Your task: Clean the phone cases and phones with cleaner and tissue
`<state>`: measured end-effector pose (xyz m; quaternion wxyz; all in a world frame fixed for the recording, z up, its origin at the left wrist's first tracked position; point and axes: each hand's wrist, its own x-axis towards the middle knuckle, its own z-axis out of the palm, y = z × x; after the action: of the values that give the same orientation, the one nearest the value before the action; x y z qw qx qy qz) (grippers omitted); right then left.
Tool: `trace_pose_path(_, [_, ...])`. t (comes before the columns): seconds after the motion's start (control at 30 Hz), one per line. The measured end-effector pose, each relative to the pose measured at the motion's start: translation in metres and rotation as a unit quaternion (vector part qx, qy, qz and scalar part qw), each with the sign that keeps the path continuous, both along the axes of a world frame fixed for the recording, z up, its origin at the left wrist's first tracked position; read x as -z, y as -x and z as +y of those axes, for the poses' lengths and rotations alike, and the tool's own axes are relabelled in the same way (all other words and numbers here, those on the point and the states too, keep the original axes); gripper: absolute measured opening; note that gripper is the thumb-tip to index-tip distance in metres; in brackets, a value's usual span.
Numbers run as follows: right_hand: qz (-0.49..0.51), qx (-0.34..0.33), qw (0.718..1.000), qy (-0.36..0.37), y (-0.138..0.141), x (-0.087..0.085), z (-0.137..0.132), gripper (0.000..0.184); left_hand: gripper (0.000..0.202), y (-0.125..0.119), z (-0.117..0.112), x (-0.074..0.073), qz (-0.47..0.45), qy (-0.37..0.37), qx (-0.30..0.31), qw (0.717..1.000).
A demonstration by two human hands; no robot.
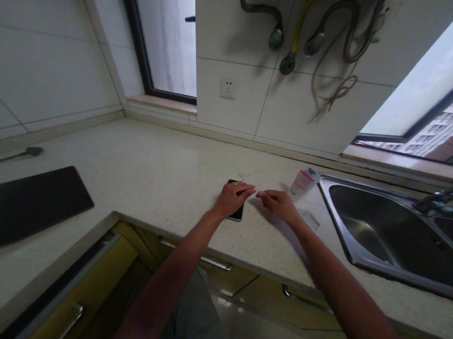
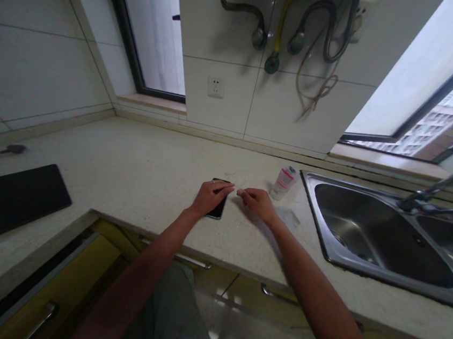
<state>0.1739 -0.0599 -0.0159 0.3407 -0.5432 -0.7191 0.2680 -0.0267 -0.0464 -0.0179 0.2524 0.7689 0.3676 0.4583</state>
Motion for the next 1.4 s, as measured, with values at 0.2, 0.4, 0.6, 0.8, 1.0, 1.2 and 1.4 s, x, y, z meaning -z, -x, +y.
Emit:
trace_pose_path(0.2, [0.017, -0.034, 0.999, 0.004, 0.0014, -0.0032, -0.0033, 0.052, 0.019, -0.0019, -0.0036, -0.0004, 0.024, 0.018, 0.074, 0.997])
trace_pose_path(0.4, [0.03, -0.028, 0.999, 0.012, -0.0018, 0.0008, -0.0007, 0.046, 0.024, -0.0005, -0.0052, -0.0003, 0.049, -0.01, 0.084, 0.995])
trace_pose_path(0.6, [0.032, -0.026, 0.999, 0.022, 0.0006, -0.0005, -0.0025, 0.047, 0.025, -0.0017, -0.0034, 0.0023, 0.078, -0.023, 0.066, 0.995])
trace_pose_path(0.8, [0.051, -0.037, 0.997, 0.044, 0.004, -0.0027, -0.0049, 0.048, 0.025, -0.0028, -0.0034, 0.0009, 0.081, -0.018, 0.057, 0.995])
trace_pose_path(1.0, [0.047, -0.028, 0.998, 0.039, 0.0036, -0.0016, -0.0034, 0.048, 0.024, -0.0031, -0.0023, 0.0021, 0.06, -0.009, 0.064, 0.996])
trace_pose_path(1.2, [0.039, -0.032, 0.998, 0.033, 0.0023, -0.0014, -0.003, 0.047, 0.022, -0.0025, -0.0012, 0.0033, 0.076, -0.006, 0.062, 0.995])
trace_pose_path(1.4, [0.053, -0.035, 0.997, 0.045, 0.0051, -0.0021, -0.0052, 0.046, 0.025, -0.0014, 0.0006, 0.0085, 0.08, -0.042, 0.054, 0.994])
